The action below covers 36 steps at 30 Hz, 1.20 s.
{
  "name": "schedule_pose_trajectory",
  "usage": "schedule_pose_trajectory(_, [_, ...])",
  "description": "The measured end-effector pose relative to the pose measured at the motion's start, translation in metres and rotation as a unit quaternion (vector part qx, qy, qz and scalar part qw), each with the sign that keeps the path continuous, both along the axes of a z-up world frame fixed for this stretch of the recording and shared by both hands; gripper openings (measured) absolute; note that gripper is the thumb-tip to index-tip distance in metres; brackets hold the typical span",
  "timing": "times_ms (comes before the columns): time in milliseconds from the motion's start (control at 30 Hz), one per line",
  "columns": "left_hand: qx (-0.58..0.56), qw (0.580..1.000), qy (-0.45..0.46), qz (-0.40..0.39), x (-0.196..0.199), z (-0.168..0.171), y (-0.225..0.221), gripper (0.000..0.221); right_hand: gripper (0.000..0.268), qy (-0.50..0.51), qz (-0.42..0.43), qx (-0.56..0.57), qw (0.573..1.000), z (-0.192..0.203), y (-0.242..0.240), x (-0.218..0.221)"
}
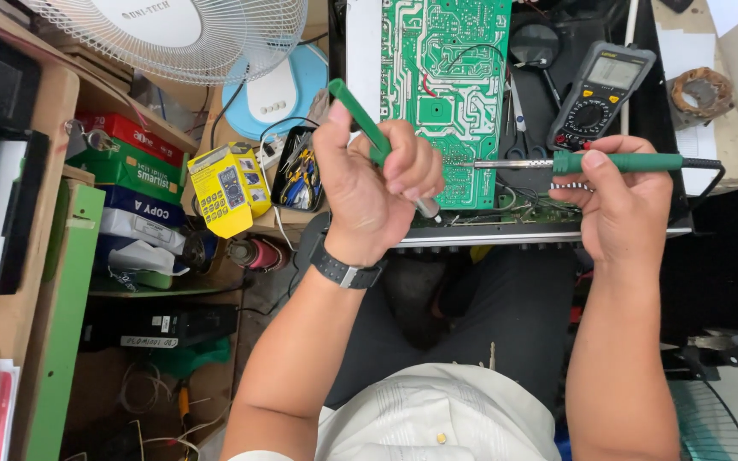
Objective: Desoldering electronic components from a printed circuit board using a soldering iron and a desoldering pump.
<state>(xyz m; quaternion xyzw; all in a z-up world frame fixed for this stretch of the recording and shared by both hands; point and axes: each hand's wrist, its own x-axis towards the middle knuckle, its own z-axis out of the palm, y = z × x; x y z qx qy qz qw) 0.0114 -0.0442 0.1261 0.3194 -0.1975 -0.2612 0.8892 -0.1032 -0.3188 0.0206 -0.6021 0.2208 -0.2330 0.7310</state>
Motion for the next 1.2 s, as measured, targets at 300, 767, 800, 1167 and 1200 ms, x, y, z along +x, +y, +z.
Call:
schedule_pose_trajectory(300, [-0.052,0.995,0.035,-0.077,-0.011,-0.009,0.001,0.059,0.021,-0.004,0.000,0.002,1.000,-0.005,-0.003,0.002])
schedule_pose_trajectory(767, [-0.060,0.989,0.071,-0.112,-0.011,-0.019,0.005,0.043,0.022,-0.006,0.002,-0.006,1.000,-0.002,-0.001,0.001])
schedule_pose_trajectory(800, [-0.059,0.989,0.074,-0.110,-0.011,-0.019,0.005,0.043,0.022,-0.007,0.003,-0.006,1.000,-0.002,-0.001,0.001])
schedule_pose_trajectory(1167, [-0.065,0.993,-0.002,-0.099,-0.015,-0.048,-0.004,0.044,0.022,-0.008,0.002,-0.002,1.000,-0.004,-0.002,0.001])
schedule_pose_trajectory(1200, [-0.064,0.994,0.014,-0.085,-0.016,-0.048,-0.005,0.040,0.021,-0.011,0.004,0.000,1.000,-0.005,-0.003,0.001])
